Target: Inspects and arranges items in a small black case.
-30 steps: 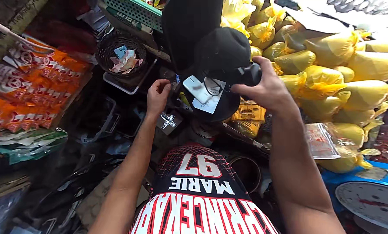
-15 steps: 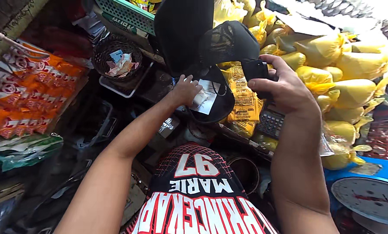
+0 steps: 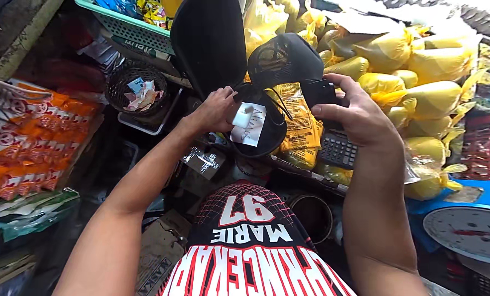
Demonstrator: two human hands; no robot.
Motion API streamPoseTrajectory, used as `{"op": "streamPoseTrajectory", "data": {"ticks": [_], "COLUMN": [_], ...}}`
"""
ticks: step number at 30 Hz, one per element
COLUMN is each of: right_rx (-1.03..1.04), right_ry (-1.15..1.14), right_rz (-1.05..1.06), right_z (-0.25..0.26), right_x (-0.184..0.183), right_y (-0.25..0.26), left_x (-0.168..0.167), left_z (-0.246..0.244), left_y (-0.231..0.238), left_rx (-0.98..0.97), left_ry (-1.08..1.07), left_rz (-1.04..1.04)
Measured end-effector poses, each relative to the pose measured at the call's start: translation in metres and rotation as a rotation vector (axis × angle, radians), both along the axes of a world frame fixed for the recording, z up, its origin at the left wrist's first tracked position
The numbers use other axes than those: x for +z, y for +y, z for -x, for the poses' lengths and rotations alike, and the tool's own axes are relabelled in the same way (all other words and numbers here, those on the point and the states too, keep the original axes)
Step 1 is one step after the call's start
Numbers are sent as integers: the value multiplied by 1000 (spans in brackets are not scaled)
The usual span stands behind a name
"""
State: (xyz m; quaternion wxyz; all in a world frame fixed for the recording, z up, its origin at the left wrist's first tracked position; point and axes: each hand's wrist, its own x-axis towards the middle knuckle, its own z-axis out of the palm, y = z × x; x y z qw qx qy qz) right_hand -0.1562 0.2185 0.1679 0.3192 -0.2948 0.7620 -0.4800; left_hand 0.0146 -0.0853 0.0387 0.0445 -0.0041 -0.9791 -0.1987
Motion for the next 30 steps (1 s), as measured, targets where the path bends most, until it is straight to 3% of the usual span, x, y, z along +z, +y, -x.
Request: {"op": "streamPoseTrajectory", "data": {"ticks": [5,10,17,22,30], "right_rx": [39,64,96,151,187], "right_ry": [-29,-83,-214,-303,-448], "right_rz": [-18,-81,-60,-13,72], "right_z": [0,1,13,18,24], "right_x": [-3,-12,-16,-20,-27], "right_y": [-3,-14,-30,-34,-32], "left_x": [9,-10,-50,-85,-104], "left_z": [-51,-100,-118,-125,-125], "left_y": [-10,-5,-1,-19,-26], "left_rx": [94,426,958,1275,1230], "left_ry": [61,37,146,101,91], "left_rz": [-164,-771,-1623,-1598,-1677]}}
